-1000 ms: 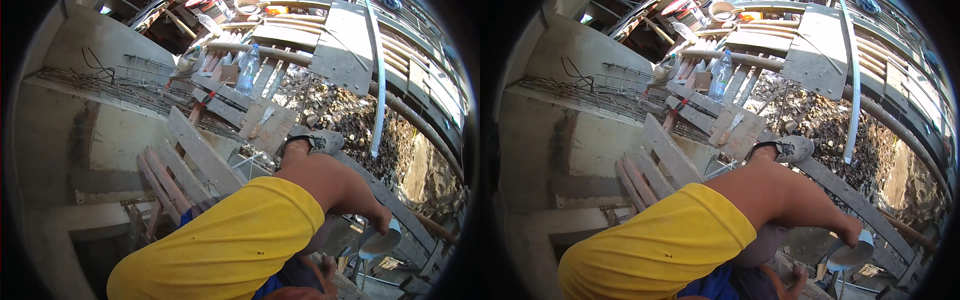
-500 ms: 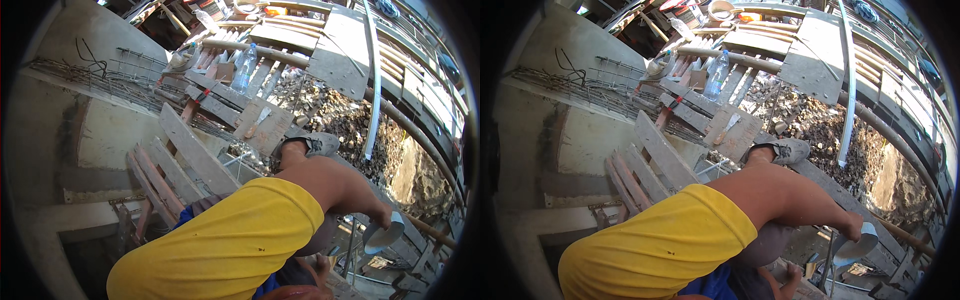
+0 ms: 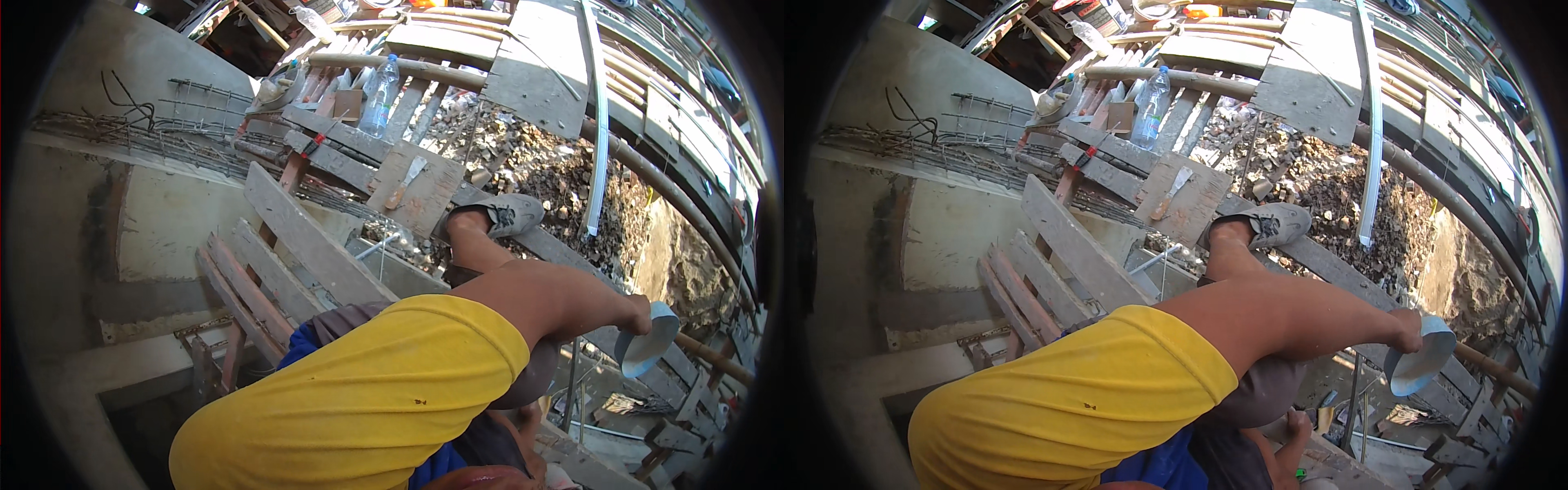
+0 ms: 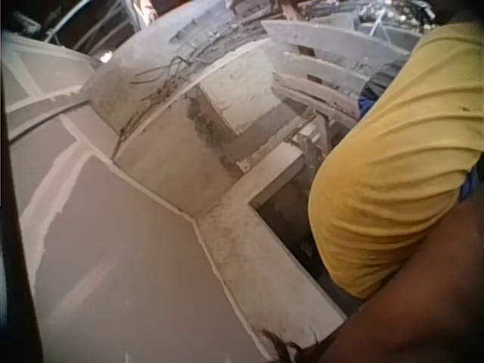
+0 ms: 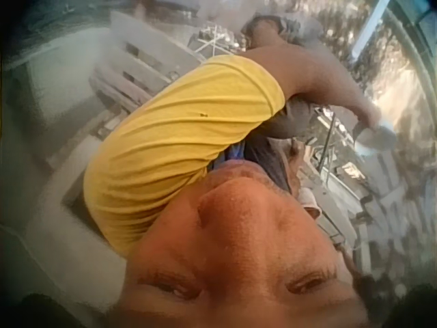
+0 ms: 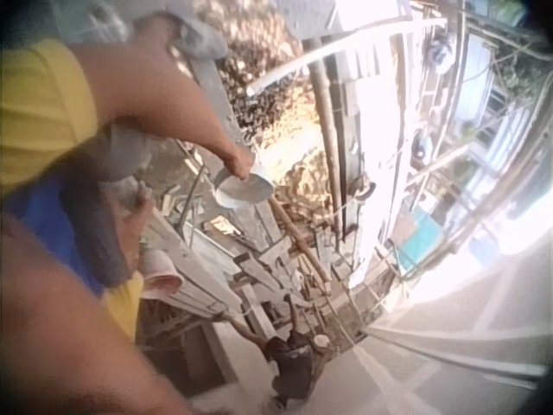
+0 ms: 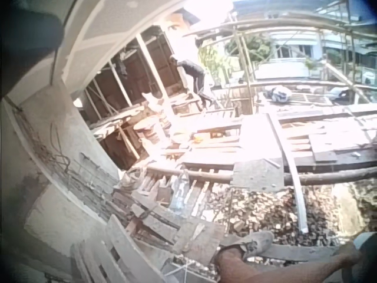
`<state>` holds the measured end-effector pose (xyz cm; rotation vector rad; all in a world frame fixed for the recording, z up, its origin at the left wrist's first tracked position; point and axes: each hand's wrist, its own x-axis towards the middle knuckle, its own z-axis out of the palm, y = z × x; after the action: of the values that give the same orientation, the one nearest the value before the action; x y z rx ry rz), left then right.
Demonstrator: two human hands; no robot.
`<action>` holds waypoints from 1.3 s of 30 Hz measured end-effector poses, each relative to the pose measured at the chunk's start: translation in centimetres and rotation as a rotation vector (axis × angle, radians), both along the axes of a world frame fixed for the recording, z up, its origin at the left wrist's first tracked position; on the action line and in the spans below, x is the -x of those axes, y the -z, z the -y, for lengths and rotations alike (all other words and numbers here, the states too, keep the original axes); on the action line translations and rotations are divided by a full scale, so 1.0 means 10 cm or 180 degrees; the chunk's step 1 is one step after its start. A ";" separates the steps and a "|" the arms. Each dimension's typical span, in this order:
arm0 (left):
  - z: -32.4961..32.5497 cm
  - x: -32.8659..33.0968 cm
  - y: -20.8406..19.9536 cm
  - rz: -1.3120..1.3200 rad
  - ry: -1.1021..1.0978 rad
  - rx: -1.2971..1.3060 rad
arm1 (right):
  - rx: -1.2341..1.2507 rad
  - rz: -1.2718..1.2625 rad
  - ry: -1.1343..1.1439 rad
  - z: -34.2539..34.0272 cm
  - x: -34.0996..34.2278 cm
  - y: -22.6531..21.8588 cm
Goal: The person applies plaster to a structural beam using a scraper and a small bowl while seated on scaffolding. They scoop material from the bowl and spread it along the beam's edge, smoothing the surface with the tool and their fingers.
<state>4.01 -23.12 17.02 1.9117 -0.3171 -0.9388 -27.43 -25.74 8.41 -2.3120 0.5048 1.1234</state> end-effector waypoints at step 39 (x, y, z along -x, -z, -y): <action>-5.18 0.55 2.25 -0.1047 -0.4779 -0.0878 | 0.0714 -0.0944 0.0384 0.88 0.18 0.53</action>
<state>-1.51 28.67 -5.47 1.5474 1.3308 -0.2007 -29.25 -34.57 3.11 -2.2712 0.9106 1.4205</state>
